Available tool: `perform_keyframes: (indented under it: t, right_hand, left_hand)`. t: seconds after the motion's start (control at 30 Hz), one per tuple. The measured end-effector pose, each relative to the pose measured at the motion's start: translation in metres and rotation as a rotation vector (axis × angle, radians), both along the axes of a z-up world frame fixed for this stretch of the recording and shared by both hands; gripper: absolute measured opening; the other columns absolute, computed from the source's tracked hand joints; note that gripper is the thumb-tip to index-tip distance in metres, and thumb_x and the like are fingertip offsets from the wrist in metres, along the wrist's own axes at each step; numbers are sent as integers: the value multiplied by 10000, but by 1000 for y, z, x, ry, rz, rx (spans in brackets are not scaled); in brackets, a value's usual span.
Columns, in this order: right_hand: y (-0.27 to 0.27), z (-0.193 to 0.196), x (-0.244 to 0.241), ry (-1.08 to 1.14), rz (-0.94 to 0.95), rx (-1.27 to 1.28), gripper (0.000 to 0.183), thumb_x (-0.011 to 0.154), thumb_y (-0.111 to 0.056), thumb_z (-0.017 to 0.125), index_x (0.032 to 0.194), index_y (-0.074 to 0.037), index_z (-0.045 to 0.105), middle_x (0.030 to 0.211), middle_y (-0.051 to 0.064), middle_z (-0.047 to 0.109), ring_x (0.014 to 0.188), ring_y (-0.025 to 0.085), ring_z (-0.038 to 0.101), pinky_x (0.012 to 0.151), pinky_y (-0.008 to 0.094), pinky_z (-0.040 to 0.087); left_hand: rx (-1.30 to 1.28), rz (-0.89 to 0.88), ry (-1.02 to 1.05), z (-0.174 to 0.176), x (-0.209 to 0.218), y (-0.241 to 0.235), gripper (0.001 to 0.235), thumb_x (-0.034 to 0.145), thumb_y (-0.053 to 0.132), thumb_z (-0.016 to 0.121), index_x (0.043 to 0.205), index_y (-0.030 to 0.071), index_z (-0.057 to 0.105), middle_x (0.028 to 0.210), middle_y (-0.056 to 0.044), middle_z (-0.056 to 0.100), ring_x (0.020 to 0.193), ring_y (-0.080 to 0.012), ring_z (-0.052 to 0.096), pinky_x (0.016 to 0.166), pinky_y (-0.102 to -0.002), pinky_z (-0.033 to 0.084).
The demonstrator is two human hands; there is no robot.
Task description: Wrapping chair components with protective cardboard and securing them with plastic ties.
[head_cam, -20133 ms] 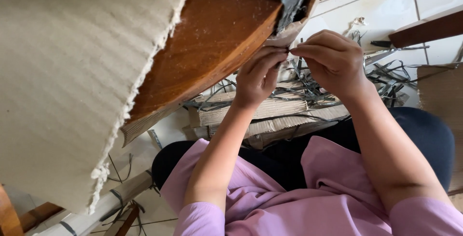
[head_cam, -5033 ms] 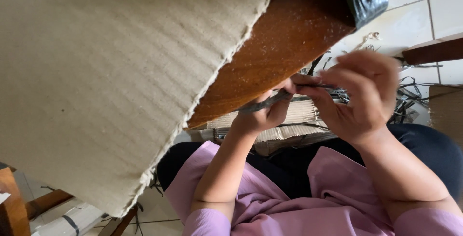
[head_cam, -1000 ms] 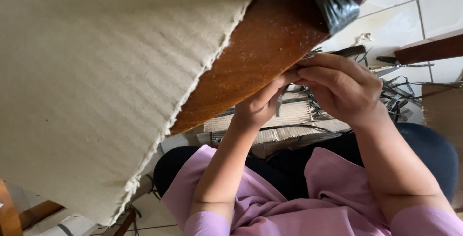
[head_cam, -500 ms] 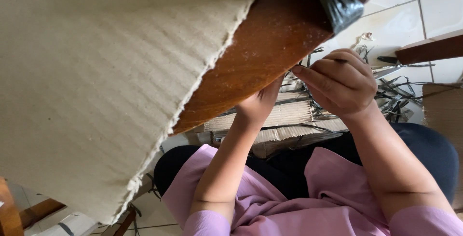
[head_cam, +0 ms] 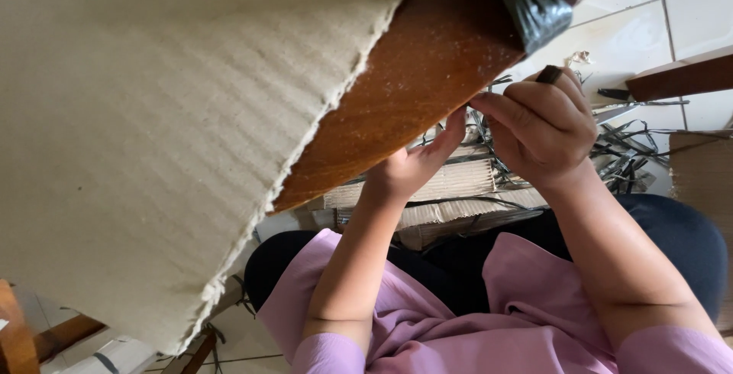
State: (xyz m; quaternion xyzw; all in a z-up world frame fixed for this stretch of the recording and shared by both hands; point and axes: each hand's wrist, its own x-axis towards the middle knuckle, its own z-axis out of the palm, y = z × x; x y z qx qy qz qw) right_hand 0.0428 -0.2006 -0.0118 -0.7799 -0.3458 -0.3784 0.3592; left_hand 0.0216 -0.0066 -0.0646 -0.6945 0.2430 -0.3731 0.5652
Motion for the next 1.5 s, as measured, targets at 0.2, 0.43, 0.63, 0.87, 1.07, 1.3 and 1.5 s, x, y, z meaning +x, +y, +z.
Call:
perform_keyframes:
  t: [0.2,0.43,0.63,0.87,1.07,1.3,1.5]
  right_hand:
    - [3,-14,6,1,-32,113,123,965,72,743,857,25,777,798,138,587,631,322,570,577,435,484]
    - [8,-13,-2,325,112,340,91,998,108,708,928,52,721,860,136,561,696,298,592,629,397,521]
    - [14,-5,-5,469,147,425,100,1038,18,703,944,45,680,855,137,492,707,239,530,701,398,489]
    - [15,0,-7,480,169,445,43,961,96,763,983,98,726,931,229,637,795,343,675,794,448,545]
    - [14,9,-9,451,152,402,67,945,133,777,989,104,735,920,251,713,806,379,732,759,462,573]
    - [5,10,-9,424,134,366,81,943,154,770,935,75,756,904,234,742,808,385,756,718,443,593]
    - [-20,-11,2,330,-11,170,208,943,308,665,902,116,733,778,219,756,658,260,744,469,263,503]
  left_hand:
    - [-790,-310,145,-4,5,-17,503,943,130,735,1392,-18,564,1358,-132,590,1271,-238,559,1134,-448,417]
    - [-2235,-879,601,23,13,-27,533,740,73,924,1210,-39,701,1146,-104,728,1074,-225,717,1013,-443,538]
    - [-2224,-804,632,-2,24,-33,516,745,96,914,1209,7,707,1146,-105,726,1043,-241,719,1026,-469,529]
    - [-2204,-688,675,-27,14,-37,494,752,132,900,1207,77,716,1146,-105,723,996,-266,722,1047,-507,515]
    - [-2198,-621,795,-14,1,-22,487,801,206,871,1256,169,700,1200,-86,706,1037,-286,715,1095,-518,488]
    - [-2214,-594,1234,-9,-1,-16,485,984,259,723,1431,295,538,1402,-144,610,1288,-258,610,1228,-570,367]
    - [-2949,-954,1643,-4,2,-24,253,1035,129,682,1285,115,644,1231,-136,690,1147,-238,670,1092,-416,509]
